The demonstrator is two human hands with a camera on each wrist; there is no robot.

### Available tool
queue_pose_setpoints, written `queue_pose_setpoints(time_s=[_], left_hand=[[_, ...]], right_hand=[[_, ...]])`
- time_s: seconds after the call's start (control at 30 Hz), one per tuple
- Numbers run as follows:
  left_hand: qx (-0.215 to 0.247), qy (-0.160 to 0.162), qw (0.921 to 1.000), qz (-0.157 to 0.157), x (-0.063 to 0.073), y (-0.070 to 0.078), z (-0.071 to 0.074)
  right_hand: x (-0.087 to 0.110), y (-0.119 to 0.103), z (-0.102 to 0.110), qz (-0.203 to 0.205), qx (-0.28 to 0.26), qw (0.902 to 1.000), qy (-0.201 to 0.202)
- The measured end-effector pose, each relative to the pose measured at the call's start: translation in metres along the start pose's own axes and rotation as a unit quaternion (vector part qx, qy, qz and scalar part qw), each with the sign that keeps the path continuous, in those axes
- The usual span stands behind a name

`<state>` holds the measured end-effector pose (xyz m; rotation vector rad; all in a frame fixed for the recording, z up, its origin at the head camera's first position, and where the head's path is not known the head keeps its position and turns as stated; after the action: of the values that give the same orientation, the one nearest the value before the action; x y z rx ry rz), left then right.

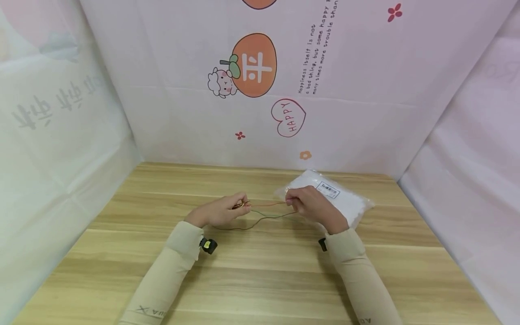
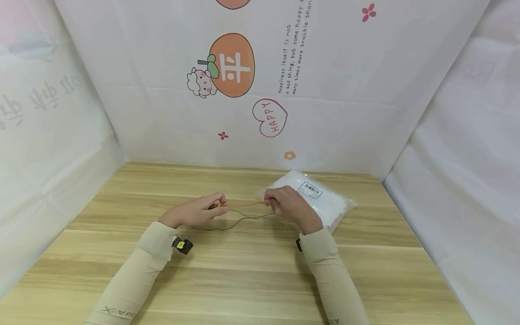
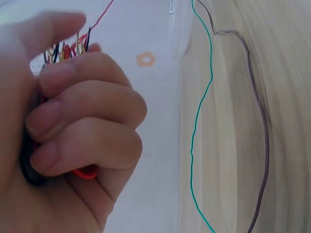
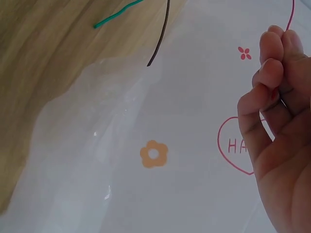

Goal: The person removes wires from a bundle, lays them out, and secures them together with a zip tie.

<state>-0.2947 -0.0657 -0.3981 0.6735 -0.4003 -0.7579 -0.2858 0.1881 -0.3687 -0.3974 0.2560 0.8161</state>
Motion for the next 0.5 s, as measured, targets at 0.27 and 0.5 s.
queue_pose_setpoints(time_s=[0.27, 0.5], left_hand=[[-0.028, -0.002, 0.9987, -0.042, 0.0017, 0.0035, 0.0033], [-0.063, 0.005, 0.9978, -0.020, 0.0026, 0.0056, 0.0020]], right_hand=[[-0.0002, -0.0014, -0.0044, -0.005, -0.019, 0.9997, -0.014], [-0.0025, -0.0046, -0.0099, -0.031, -0.022, 0.9982, -0.047]])
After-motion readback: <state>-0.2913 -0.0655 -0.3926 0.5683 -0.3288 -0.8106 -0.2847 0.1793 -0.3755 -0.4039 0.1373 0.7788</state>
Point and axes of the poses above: each hand's wrist, its own x-axis away from the middle knuckle, its own z-axis out of the back of the hand, y = z × x, the point moved 5 cm from there along -x, towards the middle knuckle, and after that the axes turned 3 degrees about -y, right-handed, at the moved point
